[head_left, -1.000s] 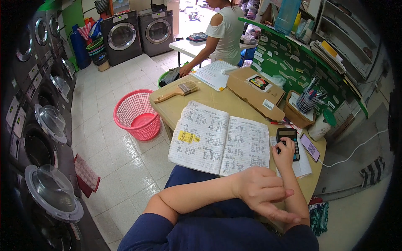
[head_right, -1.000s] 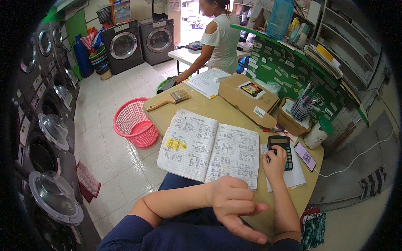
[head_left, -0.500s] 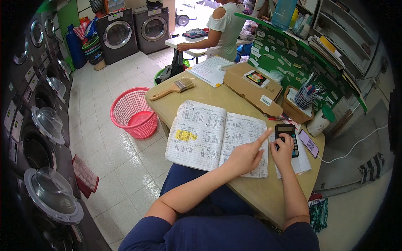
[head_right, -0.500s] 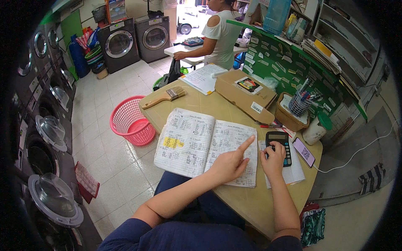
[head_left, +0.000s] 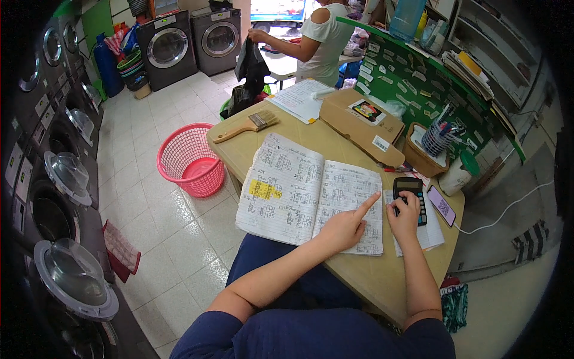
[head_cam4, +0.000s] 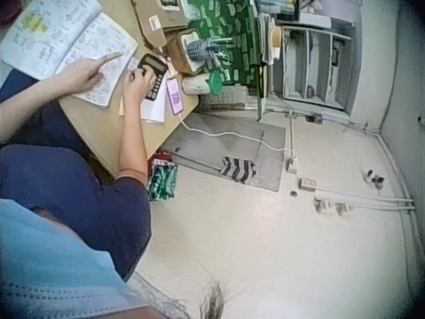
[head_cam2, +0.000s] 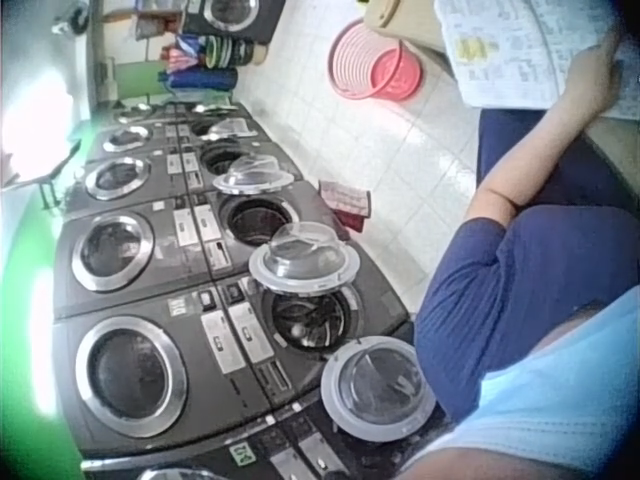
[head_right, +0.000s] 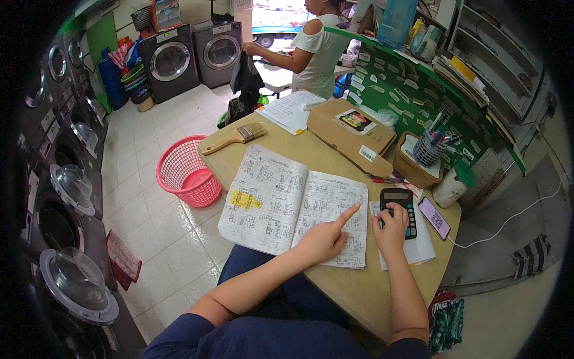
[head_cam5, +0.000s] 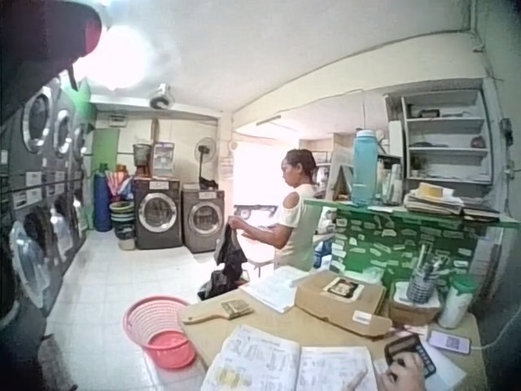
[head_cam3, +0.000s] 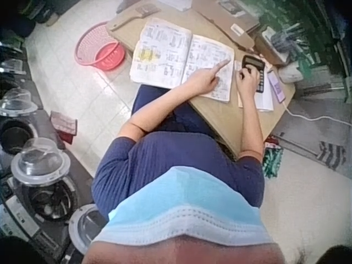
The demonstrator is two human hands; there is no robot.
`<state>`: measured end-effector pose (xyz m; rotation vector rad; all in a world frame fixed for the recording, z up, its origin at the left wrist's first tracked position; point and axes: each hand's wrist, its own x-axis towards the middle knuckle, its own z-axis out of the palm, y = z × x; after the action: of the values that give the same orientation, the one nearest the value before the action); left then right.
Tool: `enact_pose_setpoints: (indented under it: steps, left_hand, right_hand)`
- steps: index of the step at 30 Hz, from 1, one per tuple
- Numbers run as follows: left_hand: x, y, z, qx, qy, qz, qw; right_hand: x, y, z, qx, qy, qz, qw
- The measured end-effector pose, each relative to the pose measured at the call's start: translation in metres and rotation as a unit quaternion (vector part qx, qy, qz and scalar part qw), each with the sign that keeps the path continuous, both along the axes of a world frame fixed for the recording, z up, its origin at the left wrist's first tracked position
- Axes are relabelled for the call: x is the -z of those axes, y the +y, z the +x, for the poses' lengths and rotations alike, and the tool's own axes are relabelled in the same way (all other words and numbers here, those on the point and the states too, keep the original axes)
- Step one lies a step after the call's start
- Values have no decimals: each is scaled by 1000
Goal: Calculate and record data in a bookkeeping ledger at a laundry shop.
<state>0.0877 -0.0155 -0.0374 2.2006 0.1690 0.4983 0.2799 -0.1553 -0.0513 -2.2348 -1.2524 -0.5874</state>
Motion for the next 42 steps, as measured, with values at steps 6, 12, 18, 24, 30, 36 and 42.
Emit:
enact_pose_setpoints:
  steps: [6, 12, 18, 24, 30, 36, 42]
  left_hand:
    - [2, -1, 0, -8, -13, -4, 1000]
    - [5, -2, -2, -16, -12, -38, 999]
    - [18, -1, 2, -3, -81, 80, 993]
    - [18, -1, 3, 1, -56, 82, 995]
    - [17, -1, 2, -2, -55, 92, 994]
    - [22, -2, 3, -3, -59, 94, 994]
    - [23, -3, 5, -3, -67, 97, 993]
  right_hand:
    - [2, -2, 1, -4, -6, -2, 1000]
    - [2, -2, -1, 0, -2, -4, 1000]
    - [1, 0, 3, -10, -8, 1, 1000]
    - [1, -1, 3, -11, -8, 1, 1000]
    - [1, -1, 1, -8, -5, 4, 1000]
    - [2, -2, 1, -9, -7, 7, 1000]
    - [3, -4, 4, -12, -1, 10, 1000]
